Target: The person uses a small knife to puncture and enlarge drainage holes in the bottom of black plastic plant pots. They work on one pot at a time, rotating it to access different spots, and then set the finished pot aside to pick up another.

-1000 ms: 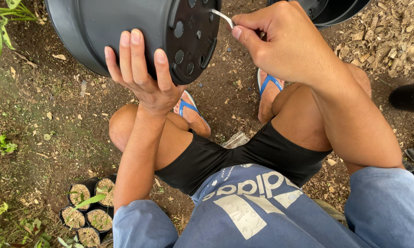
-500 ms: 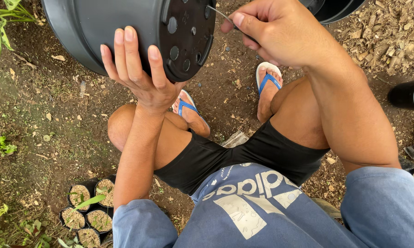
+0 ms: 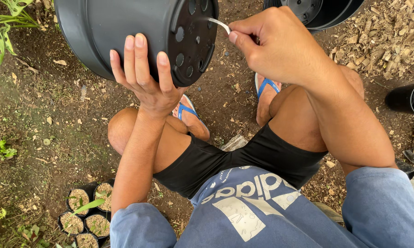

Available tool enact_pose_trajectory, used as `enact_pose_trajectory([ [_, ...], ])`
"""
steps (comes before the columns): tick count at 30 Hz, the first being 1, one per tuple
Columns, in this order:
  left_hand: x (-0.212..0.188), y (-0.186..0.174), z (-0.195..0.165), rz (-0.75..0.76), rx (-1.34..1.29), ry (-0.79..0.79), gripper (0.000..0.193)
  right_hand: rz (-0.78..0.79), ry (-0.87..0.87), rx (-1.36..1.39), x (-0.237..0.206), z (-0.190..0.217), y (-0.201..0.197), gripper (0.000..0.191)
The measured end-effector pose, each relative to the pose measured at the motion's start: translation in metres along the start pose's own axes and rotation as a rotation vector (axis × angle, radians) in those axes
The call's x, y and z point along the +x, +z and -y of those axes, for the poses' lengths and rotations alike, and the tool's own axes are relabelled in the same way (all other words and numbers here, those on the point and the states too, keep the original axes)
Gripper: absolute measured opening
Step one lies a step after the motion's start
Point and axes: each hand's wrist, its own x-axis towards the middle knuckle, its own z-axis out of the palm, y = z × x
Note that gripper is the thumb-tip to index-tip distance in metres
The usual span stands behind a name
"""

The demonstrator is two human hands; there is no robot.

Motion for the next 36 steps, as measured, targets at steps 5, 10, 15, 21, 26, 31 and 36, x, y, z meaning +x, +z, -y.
enact_pose_trajectory([
  [5, 0.002, -0.004, -0.003, 0.024, 0.0, 0.006, 0.065, -0.088, -0.247, -0.263, -0.004, 0.003, 0.002, 0.015],
  [10, 0.002, -0.002, -0.005, 0.037, 0.021, 0.014, 0.066, -0.145, -0.337, -0.388, -0.008, -0.001, 0.011, 0.017],
  [15, 0.004, -0.001, -0.003, 0.038, -0.002, -0.014, 0.067, -0.161, -0.39, -0.592, -0.007, -0.004, 0.013, 0.012],
  [21, 0.013, -0.008, 0.005, 0.048, -0.053, -0.09, 0.082, -0.271, -0.444, -0.768, -0.009, 0.0, 0.018, 0.018],
  [26, 0.017, -0.008, 0.012, 0.026, -0.07, -0.142, 0.091, -0.332, -0.448, -0.724, -0.009, -0.003, 0.01, 0.018],
  [31, 0.016, -0.009, 0.014, 0.038, -0.175, -0.215, 0.105, -0.379, -0.495, -0.329, -0.001, -0.009, 0.009, 0.013],
  [36, 0.02, -0.011, 0.009, 0.048, -0.362, -0.26, 0.113, -0.404, -0.5, -0.167, 0.011, -0.007, 0.015, 0.026],
])
